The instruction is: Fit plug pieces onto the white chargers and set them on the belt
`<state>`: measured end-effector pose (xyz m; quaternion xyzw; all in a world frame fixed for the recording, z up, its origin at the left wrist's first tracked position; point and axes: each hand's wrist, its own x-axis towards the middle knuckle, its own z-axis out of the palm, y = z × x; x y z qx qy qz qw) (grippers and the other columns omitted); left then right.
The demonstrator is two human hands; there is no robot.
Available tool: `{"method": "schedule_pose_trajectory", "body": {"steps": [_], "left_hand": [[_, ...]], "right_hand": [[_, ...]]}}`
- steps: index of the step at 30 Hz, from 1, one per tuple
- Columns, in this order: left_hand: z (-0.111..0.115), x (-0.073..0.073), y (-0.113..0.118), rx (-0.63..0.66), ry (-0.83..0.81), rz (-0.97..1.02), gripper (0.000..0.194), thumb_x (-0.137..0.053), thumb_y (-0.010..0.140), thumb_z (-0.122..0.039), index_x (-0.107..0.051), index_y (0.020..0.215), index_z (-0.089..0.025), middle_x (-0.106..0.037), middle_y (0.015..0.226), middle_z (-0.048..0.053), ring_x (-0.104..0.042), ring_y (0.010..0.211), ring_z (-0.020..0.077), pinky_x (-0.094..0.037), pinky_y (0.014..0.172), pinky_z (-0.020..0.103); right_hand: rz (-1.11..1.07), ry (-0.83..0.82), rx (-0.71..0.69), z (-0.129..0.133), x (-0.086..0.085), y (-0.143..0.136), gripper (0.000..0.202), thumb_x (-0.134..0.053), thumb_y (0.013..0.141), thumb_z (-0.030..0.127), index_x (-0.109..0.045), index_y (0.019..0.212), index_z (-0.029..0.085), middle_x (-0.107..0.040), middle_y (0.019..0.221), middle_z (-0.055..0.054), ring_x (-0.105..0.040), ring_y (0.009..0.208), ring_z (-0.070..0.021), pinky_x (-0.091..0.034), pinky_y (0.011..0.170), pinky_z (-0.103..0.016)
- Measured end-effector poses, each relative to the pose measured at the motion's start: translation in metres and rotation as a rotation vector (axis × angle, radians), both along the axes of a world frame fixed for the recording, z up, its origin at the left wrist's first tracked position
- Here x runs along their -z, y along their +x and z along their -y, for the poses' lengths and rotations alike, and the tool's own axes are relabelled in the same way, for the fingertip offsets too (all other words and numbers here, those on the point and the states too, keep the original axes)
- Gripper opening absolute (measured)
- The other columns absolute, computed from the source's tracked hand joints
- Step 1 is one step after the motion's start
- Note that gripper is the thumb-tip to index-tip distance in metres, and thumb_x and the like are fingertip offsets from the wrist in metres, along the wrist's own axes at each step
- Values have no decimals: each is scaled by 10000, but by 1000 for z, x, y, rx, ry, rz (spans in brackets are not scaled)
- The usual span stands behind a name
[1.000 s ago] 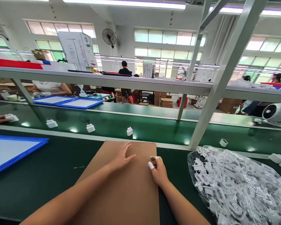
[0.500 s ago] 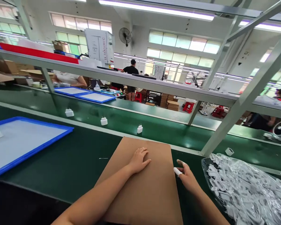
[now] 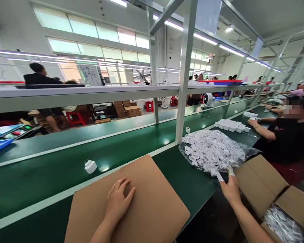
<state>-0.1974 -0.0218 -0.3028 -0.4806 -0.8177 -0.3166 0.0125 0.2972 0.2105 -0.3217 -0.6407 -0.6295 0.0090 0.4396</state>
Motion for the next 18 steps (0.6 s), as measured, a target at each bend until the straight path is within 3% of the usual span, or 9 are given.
{"method": "schedule_pose_trajectory", "body": {"steps": [4,10,14,18], "left_hand": [[4,0,-6,37,20,43,583,-469,853,-598,-728,1171,-183,-632,1409,136,-541,1350,348,-420,1179,559],[3,3,-14,56,7,99,608,-475,816,-641,-736,1143,-200,-636,1406,138,-547,1354,370,-432,1176,578],[4,2,-14,62,-5,105,638,-463,806,-658,-739,1150,-198,-625,1422,141,-540,1367,373,-437,1179,577],[6,2,-14,51,-35,122,674,-451,798,-684,-736,1172,-202,-619,1430,135,-540,1368,373,-464,1159,572]], "right_hand": [[1,17,93,-6,-19,-18,361,-550,781,412,-673,993,146,-550,1027,-170,-529,1046,-380,-441,969,-558],[-157,3,85,-24,-58,-42,131,-560,728,287,-631,705,179,-510,986,-122,-547,880,-281,-496,889,-463],[-207,49,76,-50,-83,-54,208,-557,766,353,-643,721,169,-554,964,-126,-562,821,-255,-514,864,-447],[-274,159,-13,-73,-115,-59,313,-541,844,418,-692,922,154,-643,949,-124,-609,866,-255,-529,865,-401]]}}
